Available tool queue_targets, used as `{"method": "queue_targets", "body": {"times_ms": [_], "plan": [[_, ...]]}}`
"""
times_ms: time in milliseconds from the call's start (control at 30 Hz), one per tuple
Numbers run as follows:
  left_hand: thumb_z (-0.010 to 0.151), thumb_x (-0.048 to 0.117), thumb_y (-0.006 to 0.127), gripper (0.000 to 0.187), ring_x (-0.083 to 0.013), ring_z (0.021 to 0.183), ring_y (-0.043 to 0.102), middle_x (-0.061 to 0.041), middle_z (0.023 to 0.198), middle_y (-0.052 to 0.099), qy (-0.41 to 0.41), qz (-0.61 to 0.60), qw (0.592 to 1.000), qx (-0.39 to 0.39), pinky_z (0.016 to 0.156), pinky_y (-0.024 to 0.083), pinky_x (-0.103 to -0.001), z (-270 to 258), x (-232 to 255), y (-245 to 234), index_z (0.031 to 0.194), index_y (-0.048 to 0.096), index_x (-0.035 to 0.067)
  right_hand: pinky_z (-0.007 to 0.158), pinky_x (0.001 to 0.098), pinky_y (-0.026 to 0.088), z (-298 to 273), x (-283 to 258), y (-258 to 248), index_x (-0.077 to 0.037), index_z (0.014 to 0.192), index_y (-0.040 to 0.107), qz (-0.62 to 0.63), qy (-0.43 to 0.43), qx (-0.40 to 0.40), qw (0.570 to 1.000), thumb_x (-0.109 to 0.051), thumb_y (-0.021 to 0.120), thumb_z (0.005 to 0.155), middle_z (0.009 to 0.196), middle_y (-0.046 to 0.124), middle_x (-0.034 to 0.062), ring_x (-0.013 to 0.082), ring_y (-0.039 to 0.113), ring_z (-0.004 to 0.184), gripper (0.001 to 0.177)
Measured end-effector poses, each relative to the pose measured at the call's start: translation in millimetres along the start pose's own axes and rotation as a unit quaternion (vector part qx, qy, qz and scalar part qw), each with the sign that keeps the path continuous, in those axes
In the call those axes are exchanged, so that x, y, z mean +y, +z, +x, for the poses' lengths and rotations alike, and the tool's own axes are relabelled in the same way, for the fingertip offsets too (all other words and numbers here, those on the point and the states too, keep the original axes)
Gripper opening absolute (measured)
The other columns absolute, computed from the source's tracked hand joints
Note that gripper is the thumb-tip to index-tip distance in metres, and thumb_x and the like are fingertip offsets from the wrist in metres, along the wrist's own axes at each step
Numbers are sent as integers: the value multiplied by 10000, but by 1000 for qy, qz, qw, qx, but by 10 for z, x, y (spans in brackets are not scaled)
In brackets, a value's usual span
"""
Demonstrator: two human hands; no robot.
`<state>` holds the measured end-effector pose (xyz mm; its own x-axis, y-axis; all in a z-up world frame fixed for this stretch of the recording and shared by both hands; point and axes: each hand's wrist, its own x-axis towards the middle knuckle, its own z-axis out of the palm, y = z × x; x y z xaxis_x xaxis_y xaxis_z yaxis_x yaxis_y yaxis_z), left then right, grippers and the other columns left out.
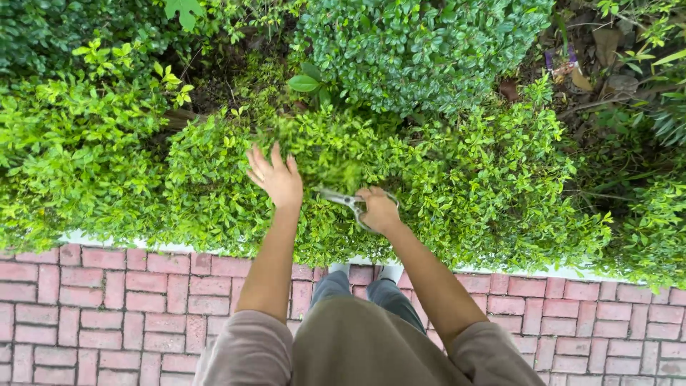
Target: The person trims a row of green hedges using a pair of shears. They systematically cut the foliage along the top and sides of the bushes, moving along a brick pathway while shaping the plants.
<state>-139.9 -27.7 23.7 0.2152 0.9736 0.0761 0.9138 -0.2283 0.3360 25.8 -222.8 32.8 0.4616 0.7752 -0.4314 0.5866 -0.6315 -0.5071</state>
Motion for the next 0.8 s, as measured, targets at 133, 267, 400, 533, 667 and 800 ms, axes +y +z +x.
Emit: {"method": "queue_targets", "body": {"times_ms": [133, 267, 400, 533, 667, 800], "plan": [[1052, 435, 529, 612, -433, 1563, 85, -222, 1691, 141, -99, 60, 989, 90, 1181, 138, -757, -831, -374, 41, 1587, 409, 164, 835, 446, 581, -322, 450, 151, -168, 1163, 636, 33, -103, 95, 990, -96, 765, 776, 1052, 690, 136, 327, 691, 956, 413], [969, 563, 589, 728, -393, 1513, 249, -192, 1606, 350, 63, -108, 985, -120, 1186, 257, -654, -1585, 169, -91, 1545, 382, 168, 780, 429, 570, -813, 1028, 178, -134, 1261, 605, 141, 54, 146, 978, -93, 709, 828, 977, 716, 156, 318, 702, 830, 447], [919, 654, 526, 780, -321, 1566, 51, -61, 1696, 193, 354, 11, 919, -170, 1189, -25, -691, -1692, 683, -434, 1585, 301, 319, 804, 365, 552, -1362, 1459, 111, -106, 1307, 628, 220, 28, 187, 957, -28, 682, 853, 1063, 746, 82, 217, 709, 903, 463], [995, 665, 462, 826, -354, 1576, -1, -135, 1720, 99, 197, 122, 967, -107, 1214, -34, -638, -1472, 328, -654, 1646, 239, 209, 698, 353, 508, -1719, 1711, 169, -77, 1323, 620, 336, 99, 151, 924, -29, 673, 877, 988, 698, 93, 179, 627, 801, 452], [961, 660, 502, 798, -286, 1635, 28, -96, 1769, 106, 428, 124, 841, -308, 1297, 23, -540, -1752, 178, -698, 1553, 388, 136, 748, 332, 526, -1937, 1764, 144, -37, 1292, 601, 224, 97, 152, 958, -14, 716, 820, 950, 715, 89, 167, 652, 806, 486], [882, 592, 623, 839, -327, 1541, 121, -187, 1643, 239, 437, -22, 873, -217, 1223, 128, -543, -1998, 164, -436, 1539, 436, 107, 755, 332, 534, -1940, 1613, 186, -12, 1260, 605, 196, 61, 159, 966, -35, 724, 824, 928, 718, 102, 196, 666, 804, 452]]}}
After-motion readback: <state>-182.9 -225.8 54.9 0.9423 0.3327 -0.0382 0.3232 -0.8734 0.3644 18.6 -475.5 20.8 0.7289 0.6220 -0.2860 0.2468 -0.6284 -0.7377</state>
